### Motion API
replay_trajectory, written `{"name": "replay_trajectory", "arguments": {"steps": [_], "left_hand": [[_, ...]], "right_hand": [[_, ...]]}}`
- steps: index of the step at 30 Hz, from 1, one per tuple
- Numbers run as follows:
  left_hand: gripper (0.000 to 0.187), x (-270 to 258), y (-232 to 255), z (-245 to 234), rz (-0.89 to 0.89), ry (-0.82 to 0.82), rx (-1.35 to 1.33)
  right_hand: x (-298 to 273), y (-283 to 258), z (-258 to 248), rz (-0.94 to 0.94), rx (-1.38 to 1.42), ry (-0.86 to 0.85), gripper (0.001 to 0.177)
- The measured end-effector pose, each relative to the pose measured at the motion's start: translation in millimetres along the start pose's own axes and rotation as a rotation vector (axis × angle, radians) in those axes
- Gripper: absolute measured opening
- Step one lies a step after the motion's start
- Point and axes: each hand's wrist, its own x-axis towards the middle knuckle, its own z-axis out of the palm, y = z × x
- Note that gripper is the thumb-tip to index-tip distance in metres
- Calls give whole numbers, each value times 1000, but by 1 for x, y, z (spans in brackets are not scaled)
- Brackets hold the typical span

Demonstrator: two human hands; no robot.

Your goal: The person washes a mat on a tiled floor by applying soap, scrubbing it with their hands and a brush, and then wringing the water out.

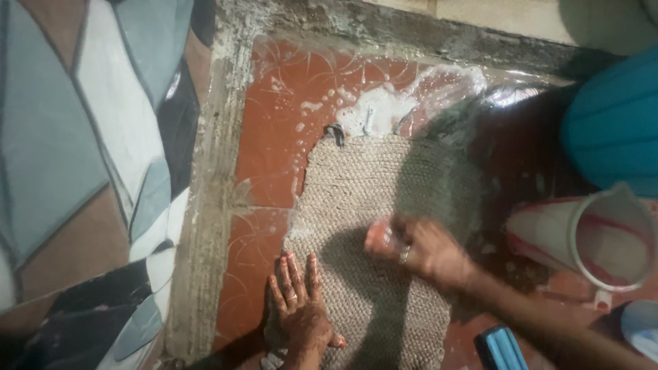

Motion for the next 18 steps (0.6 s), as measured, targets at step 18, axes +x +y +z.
{"name": "replay_trajectory", "arguments": {"steps": [18], "left_hand": [[173,-6,2,-16,1,-91,15]], "right_hand": [[28,10,-98,-371,-256,1011,50]]}}
